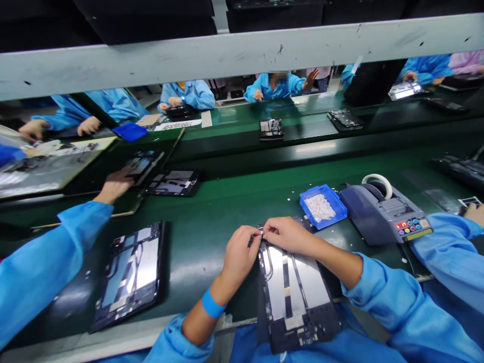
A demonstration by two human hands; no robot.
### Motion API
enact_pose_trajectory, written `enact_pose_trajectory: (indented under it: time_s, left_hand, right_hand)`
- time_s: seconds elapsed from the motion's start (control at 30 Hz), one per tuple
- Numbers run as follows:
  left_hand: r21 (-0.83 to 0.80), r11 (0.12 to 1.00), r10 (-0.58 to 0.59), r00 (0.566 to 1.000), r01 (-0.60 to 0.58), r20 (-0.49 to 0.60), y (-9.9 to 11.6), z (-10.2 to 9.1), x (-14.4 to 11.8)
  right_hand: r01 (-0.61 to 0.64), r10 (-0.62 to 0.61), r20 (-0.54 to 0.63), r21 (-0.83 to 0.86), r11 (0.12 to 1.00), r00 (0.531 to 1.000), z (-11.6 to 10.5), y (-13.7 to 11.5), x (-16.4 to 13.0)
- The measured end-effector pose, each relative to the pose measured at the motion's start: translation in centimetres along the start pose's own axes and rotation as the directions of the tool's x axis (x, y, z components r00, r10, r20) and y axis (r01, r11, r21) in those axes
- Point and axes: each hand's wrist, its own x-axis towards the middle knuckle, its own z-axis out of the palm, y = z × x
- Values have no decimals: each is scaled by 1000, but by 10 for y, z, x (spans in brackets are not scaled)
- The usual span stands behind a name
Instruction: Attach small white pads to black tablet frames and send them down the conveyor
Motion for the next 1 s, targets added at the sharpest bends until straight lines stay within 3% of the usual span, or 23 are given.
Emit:
enact_pose_trajectory:
  time_s: [0.17,0.3,0.4,0.47,0.6,0.8,0.9,1.0]
  left_hand:
    - [-48,966,-254,967,254,16,15,-2,-14]
    - [-59,947,-312,947,317,83,24,0,-16]
    - [-85,931,-348,933,355,93,26,5,-12]
    - [-97,925,-359,929,367,93,27,7,-9]
    - [-48,957,-282,957,285,68,30,5,-8]
    - [45,992,-117,991,115,60,35,0,-13]
    - [-10,986,-163,983,164,88,36,0,-13]
    - [-102,947,-288,946,304,149,33,1,-11]
  right_hand:
    - [-11,12,-61,23,1000,998,2,-1,-3]
    - [10,-12,-82,-24,1000,997,6,-1,-4]
    - [61,-88,-168,-159,985,982,11,3,-10]
    - [147,-219,-195,-327,934,956,13,7,-15]
    - [317,-426,-99,-523,792,899,14,16,-25]
    - [342,-461,-78,-563,752,884,17,19,-23]
    - [280,-454,-138,-622,732,880,22,20,-20]
    - [237,-440,-190,-627,742,877,20,22,-20]
